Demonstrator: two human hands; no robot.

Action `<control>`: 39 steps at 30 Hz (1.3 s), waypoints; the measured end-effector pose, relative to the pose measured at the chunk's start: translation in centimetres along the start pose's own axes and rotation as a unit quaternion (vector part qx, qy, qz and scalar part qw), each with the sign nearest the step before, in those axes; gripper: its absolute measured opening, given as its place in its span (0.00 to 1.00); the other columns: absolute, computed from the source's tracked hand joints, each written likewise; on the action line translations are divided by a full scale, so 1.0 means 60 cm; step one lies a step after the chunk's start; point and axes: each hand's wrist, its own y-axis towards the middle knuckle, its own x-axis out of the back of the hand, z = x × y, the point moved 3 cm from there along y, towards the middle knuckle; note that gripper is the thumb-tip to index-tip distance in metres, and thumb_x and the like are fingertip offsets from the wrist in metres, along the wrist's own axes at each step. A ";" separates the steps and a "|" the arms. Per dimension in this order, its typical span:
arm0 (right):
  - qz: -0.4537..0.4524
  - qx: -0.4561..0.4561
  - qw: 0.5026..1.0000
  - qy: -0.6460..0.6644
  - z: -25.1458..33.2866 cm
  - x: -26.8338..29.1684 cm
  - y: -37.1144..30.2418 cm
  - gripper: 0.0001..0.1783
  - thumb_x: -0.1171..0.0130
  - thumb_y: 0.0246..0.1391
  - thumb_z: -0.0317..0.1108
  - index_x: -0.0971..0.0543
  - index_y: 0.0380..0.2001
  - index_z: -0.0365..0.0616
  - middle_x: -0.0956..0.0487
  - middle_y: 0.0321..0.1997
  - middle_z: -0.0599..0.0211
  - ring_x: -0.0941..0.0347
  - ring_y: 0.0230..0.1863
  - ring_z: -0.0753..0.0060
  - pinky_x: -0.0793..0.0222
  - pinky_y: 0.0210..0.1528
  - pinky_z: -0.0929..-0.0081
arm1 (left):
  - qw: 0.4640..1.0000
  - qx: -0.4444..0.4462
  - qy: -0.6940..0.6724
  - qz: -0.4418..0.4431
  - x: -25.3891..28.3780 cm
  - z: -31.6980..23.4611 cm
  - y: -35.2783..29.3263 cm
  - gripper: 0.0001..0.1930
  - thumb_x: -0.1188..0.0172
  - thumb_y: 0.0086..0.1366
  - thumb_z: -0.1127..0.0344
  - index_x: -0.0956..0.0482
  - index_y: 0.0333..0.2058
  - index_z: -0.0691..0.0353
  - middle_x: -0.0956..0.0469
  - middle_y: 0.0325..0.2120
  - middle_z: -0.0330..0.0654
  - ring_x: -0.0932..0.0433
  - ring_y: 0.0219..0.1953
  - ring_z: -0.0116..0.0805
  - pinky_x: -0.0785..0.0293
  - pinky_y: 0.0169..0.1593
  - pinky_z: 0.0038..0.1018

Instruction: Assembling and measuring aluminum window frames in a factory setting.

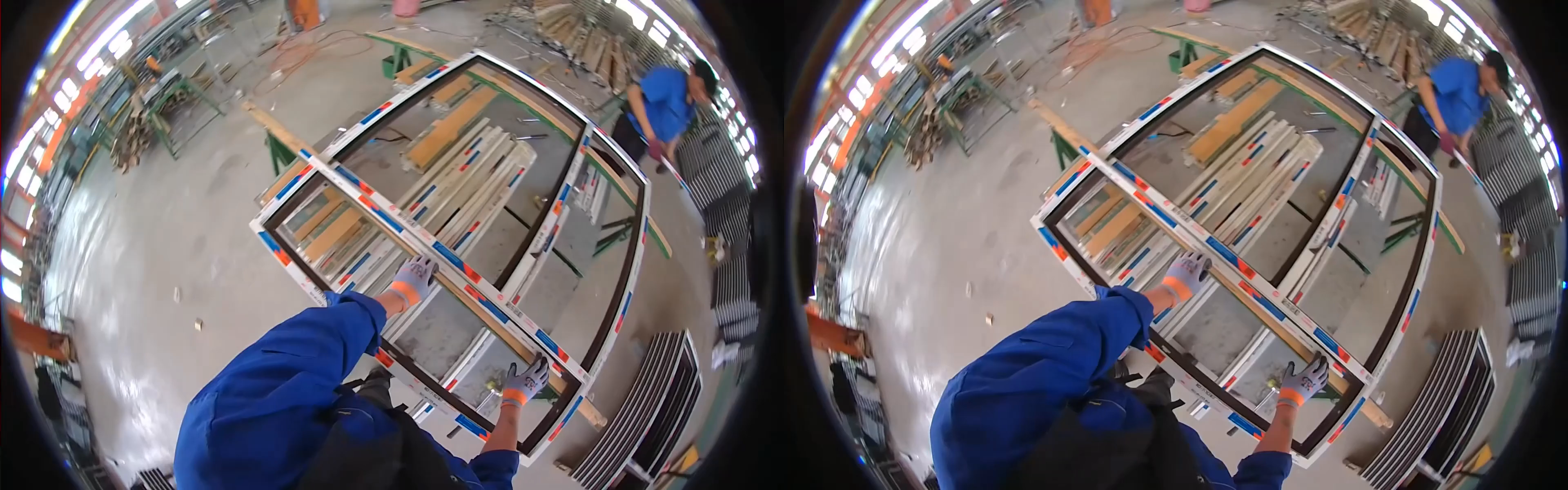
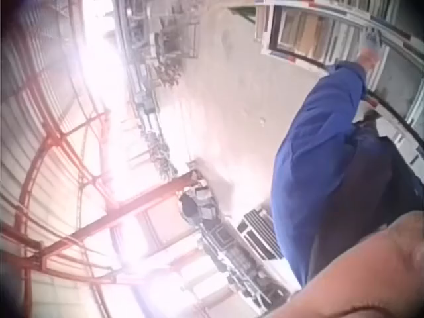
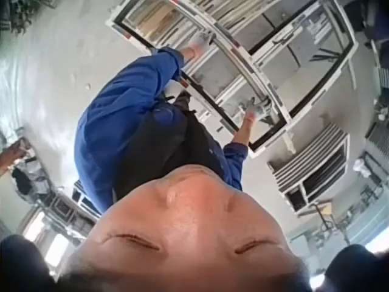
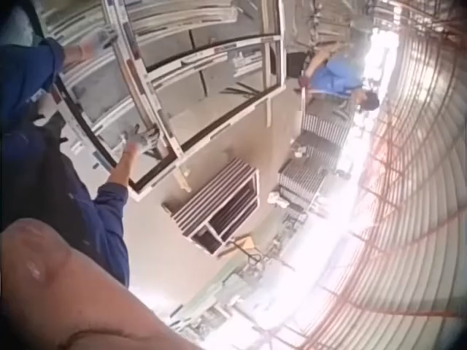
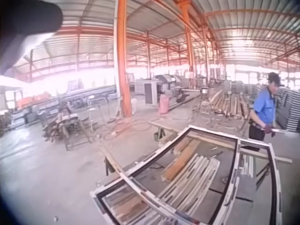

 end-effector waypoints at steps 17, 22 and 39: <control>0.025 0.035 0.998 -0.046 -0.025 -0.019 -0.008 0.32 0.36 0.46 0.47 0.27 0.52 0.41 0.27 0.57 0.53 0.36 0.62 0.52 0.42 0.64 0.54 | 0.933 0.201 -0.211 -0.212 0.232 0.272 -0.463 0.09 0.41 0.56 0.65 0.23 0.36 0.59 0.22 0.37 0.51 0.24 0.42 0.53 0.28 0.47 0.41; -0.128 0.049 0.981 -0.137 0.089 0.021 -0.054 0.20 0.39 0.51 0.43 0.20 0.45 0.45 0.29 0.58 0.55 0.34 0.58 0.52 0.37 0.61 0.56 | 0.903 0.294 -0.207 -0.235 0.245 0.430 -0.643 0.10 0.40 0.57 0.67 0.22 0.38 0.60 0.22 0.37 0.51 0.24 0.44 0.52 0.28 0.48 0.39; 0.154 0.246 0.948 0.130 1.080 0.041 -0.373 0.26 0.36 0.44 0.52 0.19 0.45 0.50 0.18 0.42 0.59 0.22 0.44 0.55 0.28 0.50 0.61 | 0.953 0.156 -0.163 -0.200 0.471 0.769 -0.799 0.15 0.40 0.57 0.63 0.21 0.43 0.60 0.23 0.44 0.50 0.26 0.50 0.52 0.30 0.54 0.41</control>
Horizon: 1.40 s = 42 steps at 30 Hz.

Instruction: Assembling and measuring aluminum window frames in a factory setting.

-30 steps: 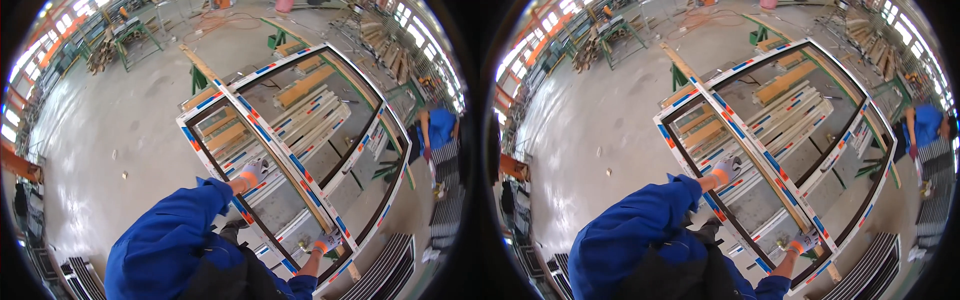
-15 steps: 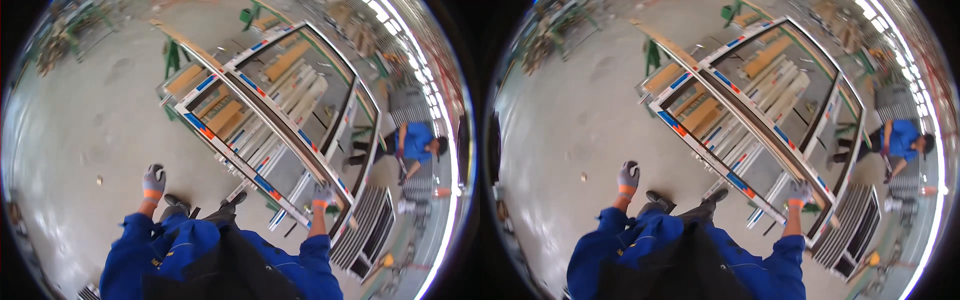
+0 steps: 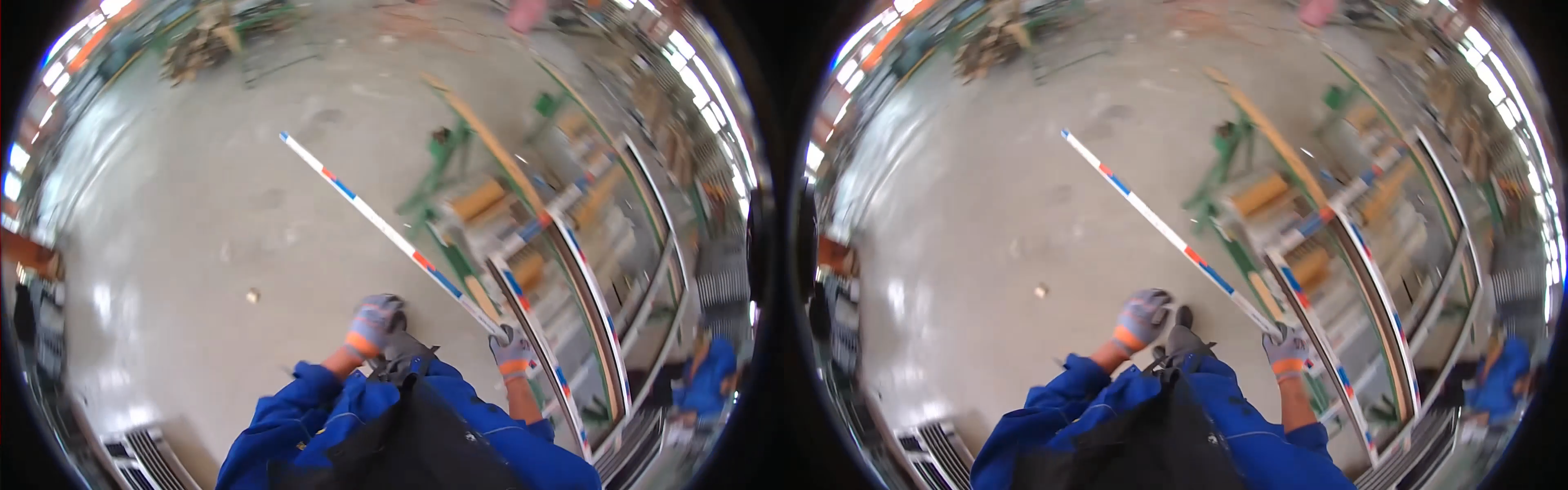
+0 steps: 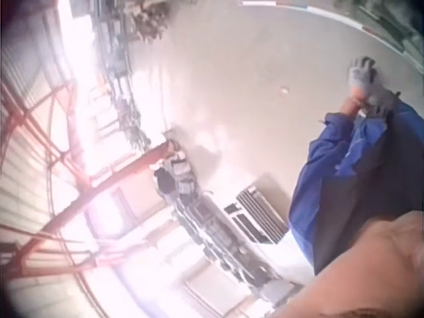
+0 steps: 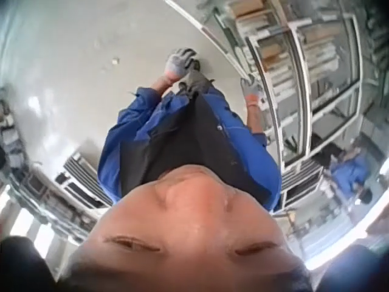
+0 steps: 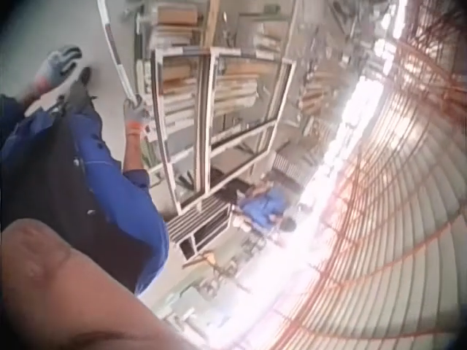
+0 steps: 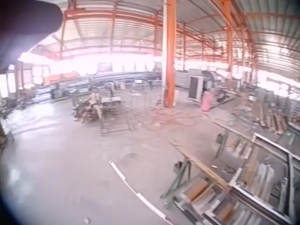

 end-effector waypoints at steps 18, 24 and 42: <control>0.273 0.633 0.705 -0.168 1.028 -0.329 0.391 0.28 0.44 0.51 0.63 0.23 0.38 0.49 0.19 0.37 0.61 0.22 0.42 0.58 0.32 0.44 0.58 | 0.924 0.339 0.074 0.161 0.429 0.593 0.044 0.25 0.48 0.63 0.42 0.24 0.48 0.57 0.19 0.33 0.53 0.20 0.37 0.55 0.25 0.42 0.46; 0.334 0.658 0.645 -0.196 1.321 -0.428 0.484 0.25 0.45 0.52 0.61 0.22 0.33 0.50 0.18 0.33 0.62 0.20 0.37 0.60 0.29 0.39 0.59 | 0.893 0.417 -0.014 0.170 0.566 0.821 0.097 0.26 0.50 0.63 0.38 0.19 0.44 0.52 0.18 0.36 0.50 0.20 0.39 0.52 0.25 0.44 0.41; 0.248 0.470 0.844 -0.075 1.846 -0.584 1.050 0.25 0.41 0.45 0.64 0.19 0.26 0.51 0.18 0.27 0.63 0.21 0.29 0.59 0.28 0.35 0.62 | 0.921 0.297 0.049 0.246 1.028 1.427 0.773 0.28 0.50 0.63 0.35 0.20 0.40 0.56 0.18 0.36 0.49 0.21 0.43 0.51 0.27 0.46 0.40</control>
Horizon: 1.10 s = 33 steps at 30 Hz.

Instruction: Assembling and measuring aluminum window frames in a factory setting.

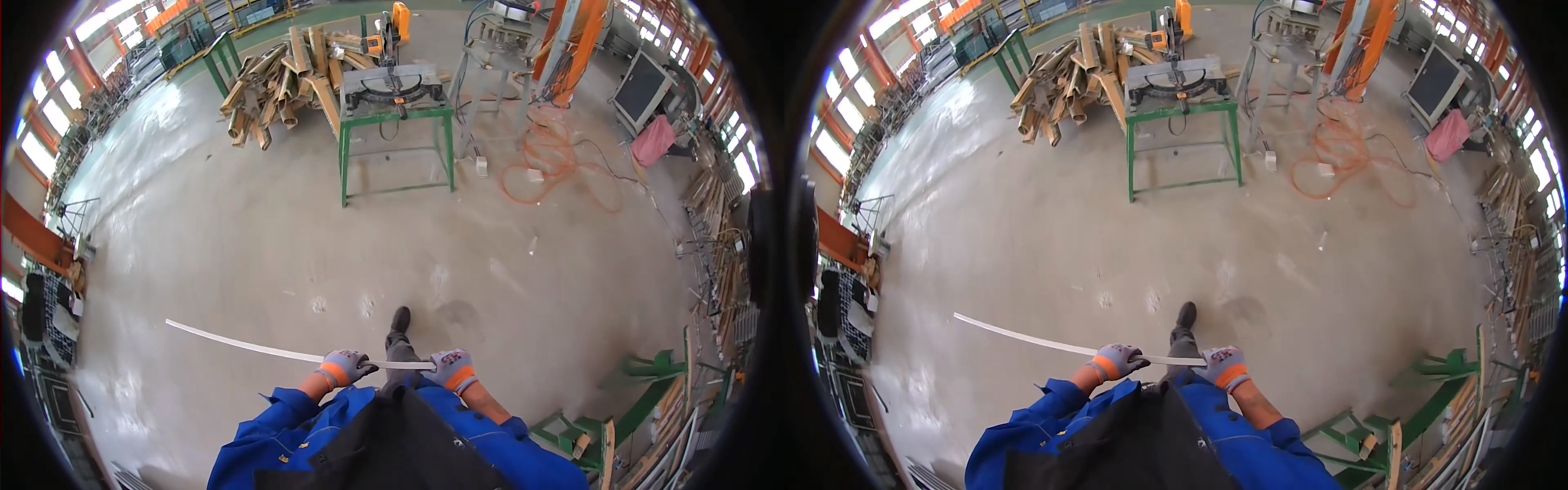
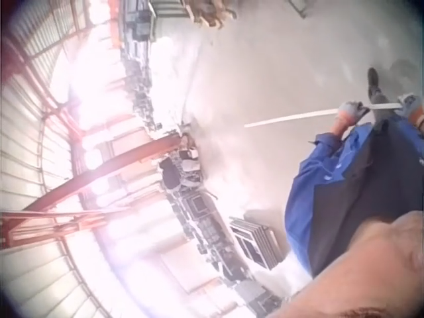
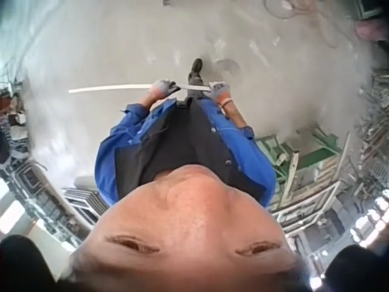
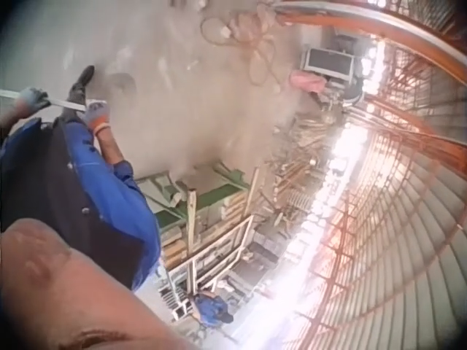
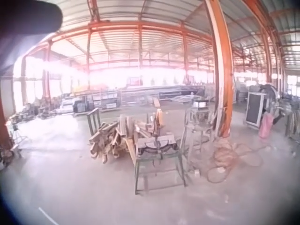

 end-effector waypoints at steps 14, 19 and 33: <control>0.028 -0.115 0.993 -0.019 -0.212 0.344 0.616 0.27 0.38 0.44 0.64 0.19 0.31 0.50 0.18 0.33 0.63 0.21 0.35 0.61 0.28 0.38 0.64 | 0.999 0.026 0.002 -0.026 0.545 0.228 0.444 0.28 0.53 0.64 0.36 0.18 0.44 0.52 0.18 0.37 0.53 0.21 0.42 0.55 0.25 0.47 0.44; -0.287 -0.349 0.873 0.183 -0.347 0.411 0.724 0.12 0.34 0.50 0.38 0.18 0.34 0.43 0.17 0.32 0.58 0.20 0.35 0.61 0.26 0.40 0.69 | 0.994 0.094 0.024 -0.050 0.823 0.403 0.658 0.31 0.56 0.65 0.34 0.18 0.46 0.53 0.20 0.44 0.51 0.23 0.49 0.53 0.28 0.53 0.41; -0.518 -0.230 0.815 0.121 -0.429 0.996 1.205 0.09 0.43 0.59 0.32 0.20 0.37 0.37 0.21 0.32 0.67 0.27 0.36 0.78 0.30 0.42 0.75 | 0.980 0.152 0.065 -0.112 1.310 0.502 1.170 0.44 0.56 0.57 0.24 0.21 0.49 0.64 0.22 0.48 0.54 0.24 0.52 0.53 0.28 0.55 0.40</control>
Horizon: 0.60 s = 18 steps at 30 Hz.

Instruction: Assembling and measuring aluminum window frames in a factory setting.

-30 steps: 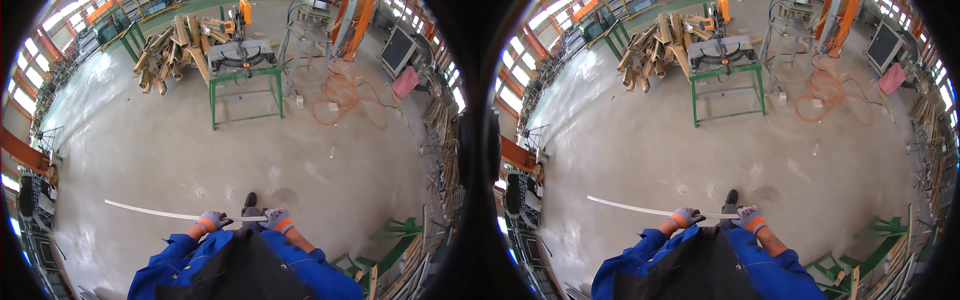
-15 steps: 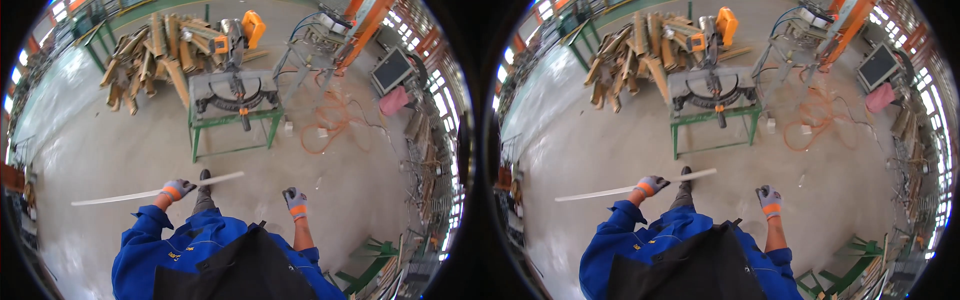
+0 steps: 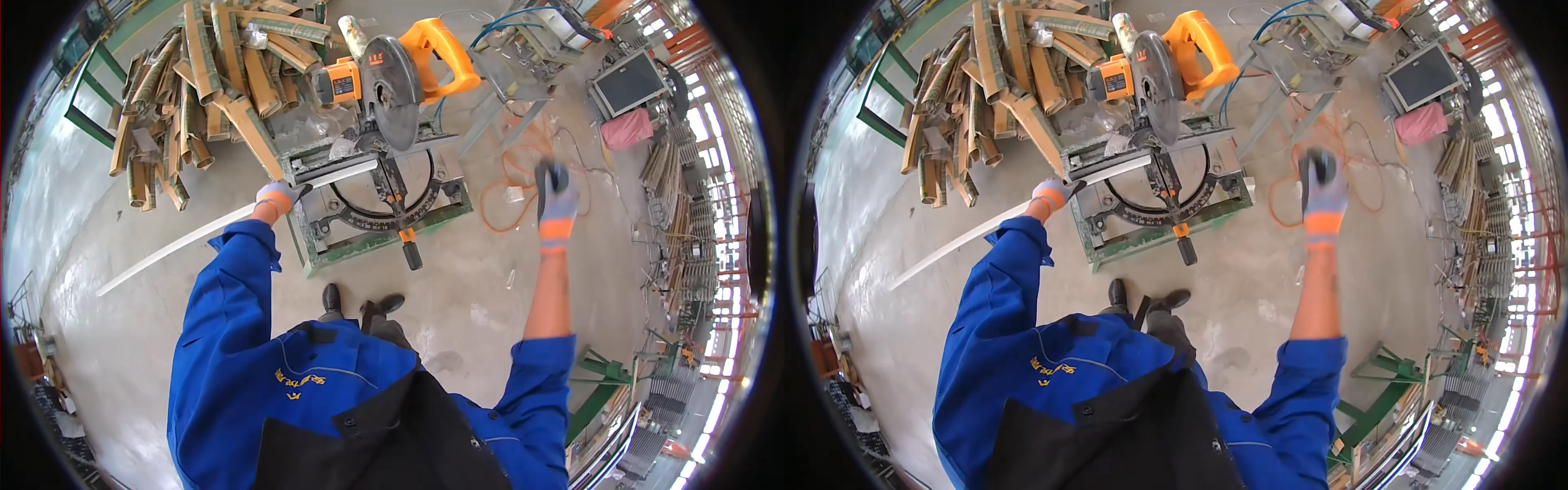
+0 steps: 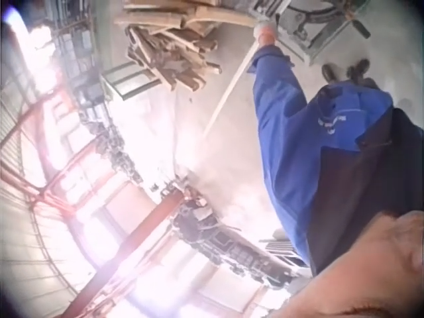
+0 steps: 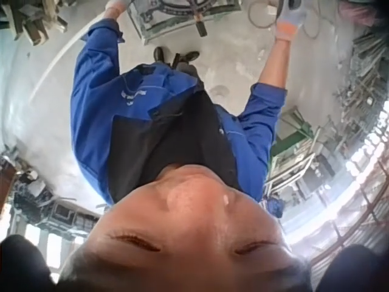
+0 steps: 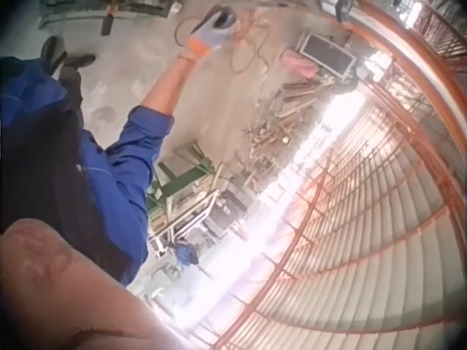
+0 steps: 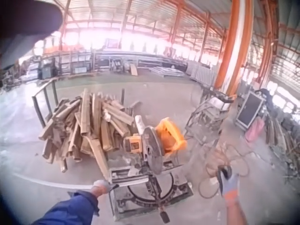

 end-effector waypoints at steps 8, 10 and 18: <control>0.193 0.134 0.938 -0.254 0.249 -0.293 0.283 0.25 0.41 0.56 0.48 0.23 0.42 0.33 0.18 0.41 0.48 0.20 0.43 0.55 0.27 0.46 0.64 | 0.998 0.007 -0.021 0.065 -0.019 -0.012 0.018 0.43 0.53 0.57 0.26 0.21 0.49 0.63 0.22 0.49 0.54 0.24 0.52 0.54 0.29 0.55 0.41; 0.289 0.272 0.849 -0.348 0.200 -0.349 0.335 0.24 0.37 0.52 0.48 0.21 0.35 0.32 0.18 0.30 0.49 0.19 0.32 0.57 0.24 0.35 0.63 | 0.997 0.007 -0.031 0.076 -0.018 -0.029 0.021 0.43 0.53 0.57 0.26 0.21 0.49 0.63 0.22 0.49 0.54 0.24 0.52 0.54 0.29 0.55 0.41; 0.326 -0.064 0.943 0.013 0.252 -0.263 0.239 0.24 0.33 0.49 0.50 0.22 0.23 0.35 0.24 0.19 0.62 0.28 0.14 0.68 0.34 0.16 0.69 | 0.996 0.015 -0.023 0.084 -0.014 -0.025 0.000 0.42 0.55 0.58 0.26 0.21 0.49 0.63 0.22 0.49 0.53 0.24 0.53 0.53 0.30 0.56 0.40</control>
